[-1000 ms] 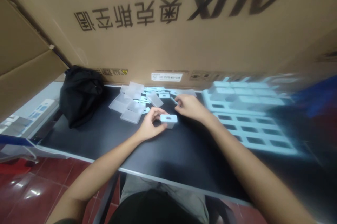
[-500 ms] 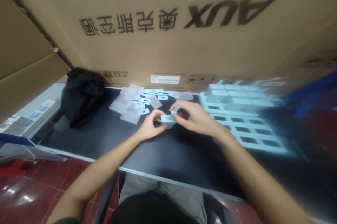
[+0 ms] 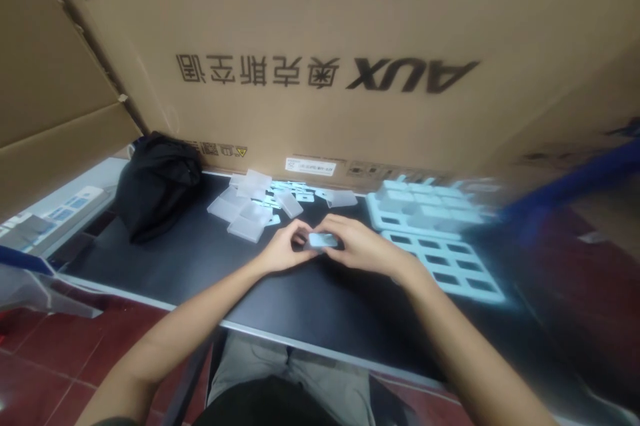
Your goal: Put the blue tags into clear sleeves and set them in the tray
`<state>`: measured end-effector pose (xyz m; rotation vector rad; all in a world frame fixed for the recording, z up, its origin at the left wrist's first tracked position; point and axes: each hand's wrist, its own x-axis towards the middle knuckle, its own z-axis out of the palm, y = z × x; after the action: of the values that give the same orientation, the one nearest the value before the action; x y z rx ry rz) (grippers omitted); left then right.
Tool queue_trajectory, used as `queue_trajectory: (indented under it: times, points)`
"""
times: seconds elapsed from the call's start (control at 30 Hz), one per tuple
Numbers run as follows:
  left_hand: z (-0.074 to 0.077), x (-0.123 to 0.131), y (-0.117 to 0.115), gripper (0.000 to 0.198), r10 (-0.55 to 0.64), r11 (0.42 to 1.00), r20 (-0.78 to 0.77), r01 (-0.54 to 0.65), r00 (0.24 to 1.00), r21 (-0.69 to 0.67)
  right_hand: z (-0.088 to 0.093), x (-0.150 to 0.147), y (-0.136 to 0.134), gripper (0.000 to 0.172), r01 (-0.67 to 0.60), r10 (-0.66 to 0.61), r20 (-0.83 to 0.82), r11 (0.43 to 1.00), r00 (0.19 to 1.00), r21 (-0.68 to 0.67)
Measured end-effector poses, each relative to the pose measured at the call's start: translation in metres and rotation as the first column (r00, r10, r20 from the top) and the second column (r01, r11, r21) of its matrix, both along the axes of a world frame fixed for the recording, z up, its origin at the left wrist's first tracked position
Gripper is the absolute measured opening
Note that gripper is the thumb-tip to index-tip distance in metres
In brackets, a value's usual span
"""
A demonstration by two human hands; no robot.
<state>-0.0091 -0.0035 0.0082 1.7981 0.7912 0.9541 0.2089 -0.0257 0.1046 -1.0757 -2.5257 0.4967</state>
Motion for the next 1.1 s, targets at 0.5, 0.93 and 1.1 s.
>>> queue_trajectory:
  times: [0.5,0.93,1.1]
  points:
    - [-0.004,-0.001,-0.002,0.026,-0.029,0.998,-0.053,0.032,0.998,0.054,0.008,0.162,0.038,0.017,0.325,-0.377,0.117,0.889,0.919,0.322]
    - [-0.005,-0.001,-0.001,0.022,-0.027,0.998,-0.068,0.032,0.997,0.062,-0.015,0.183,0.054,0.015,0.300,-0.418,0.177,0.835,0.891,0.461]
    - [-0.005,-0.001,-0.001,0.021,-0.024,0.998,-0.083,0.029,0.996,0.061,-0.016,0.180,0.053,0.018,0.386,-0.496,0.279,0.846,0.823,0.367]
